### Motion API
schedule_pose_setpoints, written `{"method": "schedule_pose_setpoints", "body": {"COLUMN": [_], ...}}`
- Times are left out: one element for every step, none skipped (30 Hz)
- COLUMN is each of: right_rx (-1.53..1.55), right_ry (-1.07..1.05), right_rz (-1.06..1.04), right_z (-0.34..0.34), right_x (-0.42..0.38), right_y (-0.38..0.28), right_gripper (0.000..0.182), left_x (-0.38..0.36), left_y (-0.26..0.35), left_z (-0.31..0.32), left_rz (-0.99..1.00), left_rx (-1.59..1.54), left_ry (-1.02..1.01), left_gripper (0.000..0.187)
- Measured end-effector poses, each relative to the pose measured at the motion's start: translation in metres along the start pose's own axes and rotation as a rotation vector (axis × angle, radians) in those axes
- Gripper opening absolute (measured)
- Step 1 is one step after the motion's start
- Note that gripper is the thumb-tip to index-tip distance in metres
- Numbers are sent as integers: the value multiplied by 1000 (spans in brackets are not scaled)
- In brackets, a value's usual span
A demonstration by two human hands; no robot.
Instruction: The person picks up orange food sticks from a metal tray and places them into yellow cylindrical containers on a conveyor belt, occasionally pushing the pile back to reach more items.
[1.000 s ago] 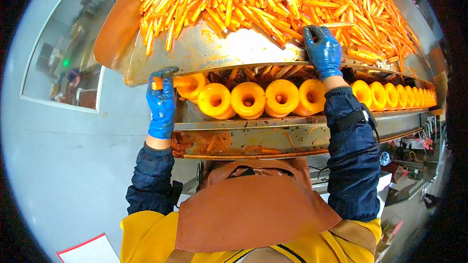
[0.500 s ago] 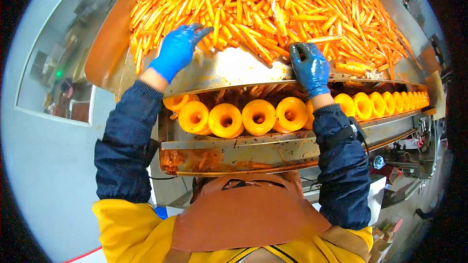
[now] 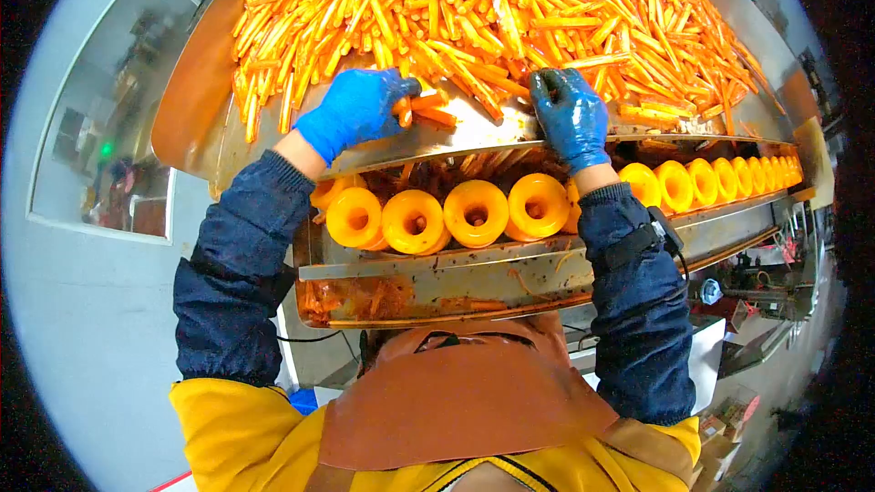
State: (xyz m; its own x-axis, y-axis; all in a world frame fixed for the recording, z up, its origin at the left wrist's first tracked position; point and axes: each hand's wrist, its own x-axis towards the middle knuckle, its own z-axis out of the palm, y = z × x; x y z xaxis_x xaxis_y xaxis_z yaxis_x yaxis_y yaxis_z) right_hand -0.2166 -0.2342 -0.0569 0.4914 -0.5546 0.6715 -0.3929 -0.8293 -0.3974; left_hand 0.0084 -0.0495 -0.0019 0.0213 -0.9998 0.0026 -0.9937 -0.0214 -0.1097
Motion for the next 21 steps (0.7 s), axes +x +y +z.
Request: {"method": "schedule_pose_setpoints", "body": {"right_rx": [5, 10, 15, 16, 20, 4, -12, -14, -9, -22, -35, -38, -35, -33, -33, -41, -41, 6, 52, 207, 362], "right_ry": [-2, -5, -7, 24, 21, 12, 4, 8, 7, 1, -6, 0, -3, -13, -23, -28, -34, -50, -64, -60, -53], "right_rz": [-1, -4, -6, -14, -14, -4, 3, 5, 4, 2, 1, 11, 11, 20, 27, 22, 18, 36, 54, 74, 89], "right_z": [0, -1, -1, 2, 2, 2, 2, 3, 3, 3, 3, 4, 4, 3, 1, 1, 2, 1, -1, -2, -1], "right_x": [0, 0, 1, 0, 0, 0, 0, 0, 0, 0, 0, 0, 0, 0, 1, 0, 1, 2, 1, -2, -4], "right_y": [-1, -2, -2, 0, 0, 0, 0, 1, 1, 1, 1, 2, 2, 1, 0, 0, -1, -2, -4, -10, -27], "right_gripper": [16, 16, 16, 16, 16, 16, 17, 17, 17, 17, 17, 18, 18, 18, 19, 20, 20, 21, 22, 21, 22], "left_x": [-7, -15, -20, -25, -31, -38, -48, -60, -72, -82, -93, -105, -116, -128, -136, -140, -142, -141, -142, -142, -139], "left_y": [-4, -9, -12, -16, -21, -31, -12, -14, -16, -6, 2, 8, 12, 11, 19, 29, 38, 41, 53, 56, 56], "left_z": [7, 13, 12, 10, 9, 9, -17, -22, -27, -34, -36, -37, -37, -25, -27, -25, -22, -18, -21, -18, -15], "left_rz": [-42, -83, -87, -294, -503, -554, -522, -514, -505, -439, -443, -555, -671, -693, -671, -680, -690, -665, -706, -666, -622], "left_rx": [-71, -140, -137, -478, -820, -973, -1144, -1200, -1256, -1367, -1364, -1535, -1704, -1703, -1751, -1778, -1809, -1790, -1787, -1781, -1774], "left_ry": [189, 380, 379, 472, 558, 614, 652, 655, 656, 709, 709, 689, 662, 687, 605, 606, 607, 580, 575, 538, 508], "left_gripper": [41, 47, 47, 51, 55, 53, 42, 40, 38, 34, 34, 36, 37, 41, 43, 42, 42, 40, 38, 38, 39]}}
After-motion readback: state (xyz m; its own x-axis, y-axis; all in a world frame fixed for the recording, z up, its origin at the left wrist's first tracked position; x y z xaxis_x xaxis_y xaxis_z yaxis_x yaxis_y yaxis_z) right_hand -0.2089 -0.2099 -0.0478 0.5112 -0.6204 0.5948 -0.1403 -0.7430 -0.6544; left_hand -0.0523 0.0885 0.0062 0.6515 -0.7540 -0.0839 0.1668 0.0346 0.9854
